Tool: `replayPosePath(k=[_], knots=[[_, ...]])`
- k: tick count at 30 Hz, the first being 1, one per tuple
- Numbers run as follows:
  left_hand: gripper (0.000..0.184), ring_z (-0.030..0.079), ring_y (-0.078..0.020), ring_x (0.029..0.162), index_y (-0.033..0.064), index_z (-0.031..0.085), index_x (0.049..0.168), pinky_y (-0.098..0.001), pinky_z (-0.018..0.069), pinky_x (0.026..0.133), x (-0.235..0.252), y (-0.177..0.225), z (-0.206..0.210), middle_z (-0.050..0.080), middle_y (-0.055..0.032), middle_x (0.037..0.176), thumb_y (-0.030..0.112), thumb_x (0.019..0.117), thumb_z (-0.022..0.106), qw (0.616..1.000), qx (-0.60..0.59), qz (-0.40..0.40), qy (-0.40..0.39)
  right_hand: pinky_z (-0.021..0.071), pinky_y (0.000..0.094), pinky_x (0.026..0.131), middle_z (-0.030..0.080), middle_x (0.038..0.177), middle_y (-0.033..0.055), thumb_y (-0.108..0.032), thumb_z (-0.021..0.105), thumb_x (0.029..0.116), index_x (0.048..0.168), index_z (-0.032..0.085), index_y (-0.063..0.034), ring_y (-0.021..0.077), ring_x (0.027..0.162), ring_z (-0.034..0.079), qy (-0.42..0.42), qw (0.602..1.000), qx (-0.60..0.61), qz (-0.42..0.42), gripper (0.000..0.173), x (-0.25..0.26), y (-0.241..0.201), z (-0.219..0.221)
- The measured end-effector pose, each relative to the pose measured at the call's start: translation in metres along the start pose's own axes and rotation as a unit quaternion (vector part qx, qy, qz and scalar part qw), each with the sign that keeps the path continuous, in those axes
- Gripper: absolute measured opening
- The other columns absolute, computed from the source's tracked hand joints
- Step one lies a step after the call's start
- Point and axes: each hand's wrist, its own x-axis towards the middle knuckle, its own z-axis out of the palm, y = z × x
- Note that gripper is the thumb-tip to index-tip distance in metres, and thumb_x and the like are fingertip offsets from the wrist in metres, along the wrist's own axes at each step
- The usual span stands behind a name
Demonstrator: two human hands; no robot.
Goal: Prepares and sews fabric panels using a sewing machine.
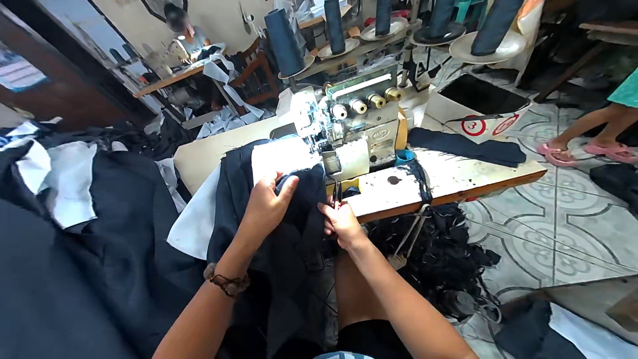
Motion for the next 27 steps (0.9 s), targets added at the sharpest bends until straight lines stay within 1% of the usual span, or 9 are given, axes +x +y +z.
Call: replayPosePath(k=[4,7,9,11,13,16,20,22,27], knots=[[0.025,0.066,-0.0237,0.068,0.0034,0.073,0.095,-0.0465,0.0538,0.062,0.013,0.003,-0.003,0.069,-0.0118,0.077,0.026,0.0883,0.081,0.988,0.111,0.095,0.054,0.0381,0.017,0.039,0.044,0.053,-0.0036,-0.006,0.059,0.1029,0.091,0.052,-0.0061,0.0025,0.039,0.039,0.007,1.0,-0.014,-0.011,0.014,-0.007,-0.012,-0.003],[0.022,0.067,-0.0268,0.067,0.0053,0.076,0.09,-0.0505,0.0541,0.062,0.016,0.001,0.007,0.07,-0.0125,0.076,0.027,0.0922,0.078,0.984,0.133,0.103,0.067,0.0438,0.0215,0.052,0.056,0.077,-0.0001,-0.016,0.072,0.095,0.117,0.061,-0.0046,0.004,0.056,0.048,0.051,0.967,-0.175,-0.179,0.027,0.004,-0.017,-0.009],[0.021,0.068,-0.0303,0.069,0.0028,0.075,0.092,-0.0516,0.055,0.063,0.018,-0.004,0.02,0.07,-0.0151,0.078,0.024,0.0943,0.074,0.973,0.151,0.142,0.104,0.0497,0.0371,0.064,0.062,0.087,0.0091,-0.025,0.074,0.0934,0.117,0.06,-0.0032,0.0175,0.072,0.058,0.077,0.91,-0.298,-0.278,0.035,0.014,-0.02,-0.01],[0.021,0.07,-0.0357,0.089,-0.0027,0.072,0.107,-0.0517,0.0575,0.081,0.02,-0.008,0.031,0.07,-0.0208,0.096,0.016,0.0995,0.065,0.966,0.164,0.166,0.11,0.0545,0.0514,0.07,0.068,0.09,0.018,-0.019,0.071,0.094,0.114,0.064,0.0,0.0299,0.08,0.067,0.076,0.892,-0.353,-0.273,0.028,0.022,-0.021,-0.007],[0.025,0.071,-0.0397,0.087,-0.0095,0.066,0.109,-0.0529,0.0582,0.078,0.023,-0.013,0.036,0.069,-0.0257,0.094,0.013,0.1041,0.057,0.966,0.17,0.151,0.12,0.055,0.0437,0.069,0.067,0.085,0.0147,-0.011,0.066,0.0955,0.108,0.068,0.0013,0.0226,0.075,0.066,0.05,0.921,-0.326,-0.206,0.018,0.022,-0.017,-0.004],[0.029,0.07,-0.0386,0.097,-0.0082,0.064,0.117,-0.0525,0.0557,0.088,0.029,-0.025,0.03,0.069,-0.0261,0.104,0.017,0.1056,0.056,0.982,0.117,0.108,0.101,0.0397,0.0199,0.041,0.052,0.059,-0.0002,-0.003,0.064,0.096,0.09,0.059,-0.0019,0.0041,0.042,0.043,-0.012,0.987,-0.146,-0.07,0.007,0.005,-0.009,-0.008],[0.03,0.071,-0.0247,0.078,0.0003,0.073,0.097,-0.0471,0.0568,0.073,0.028,-0.028,0.021,0.072,-0.0143,0.084,0.028,0.0889,0.08,0.99,0.063,0.118,0.047,0.0377,0.0179,0.038,0.044,0.053,-0.0055,0.003,0.058,0.0949,0.087,0.051,-0.0067,0.0024,0.038,0.039,-0.015,0.995,-0.103,0.002,0.014,-0.014,-0.003,-0.027],[0.033,0.068,-0.0322,0.068,-0.0019,0.071,0.083,-0.0536,0.0541,0.064,0.029,-0.02,0.021,0.067,-0.0177,0.071,0.029,0.0911,0.078,0.986,0.118,0.11,0.036,0.0378,0.0177,0.04,0.042,0.052,-0.0055,-0.003,0.059,0.1002,0.088,0.049,-0.0063,0.0022,0.038,0.039,0.013,0.996,-0.083,0.0,0.016,-0.01,-0.009,-0.028],[0.012,0.072,-0.0399,0.078,0.0031,0.077,0.097,-0.0565,0.0544,0.061,0.069,-0.017,0.024,0.073,-0.0191,0.089,0.009,0.0926,0.068,0.894,0.301,0.289,0.161,0.0388,0.0179,0.038,0.041,0.048,-0.0044,-0.01,0.057,0.1043,0.086,0.049,-0.0081,0.0033,0.036,0.04,0.016,0.999,-0.045,-0.014,0.02,0.013,-0.028,0.001]])
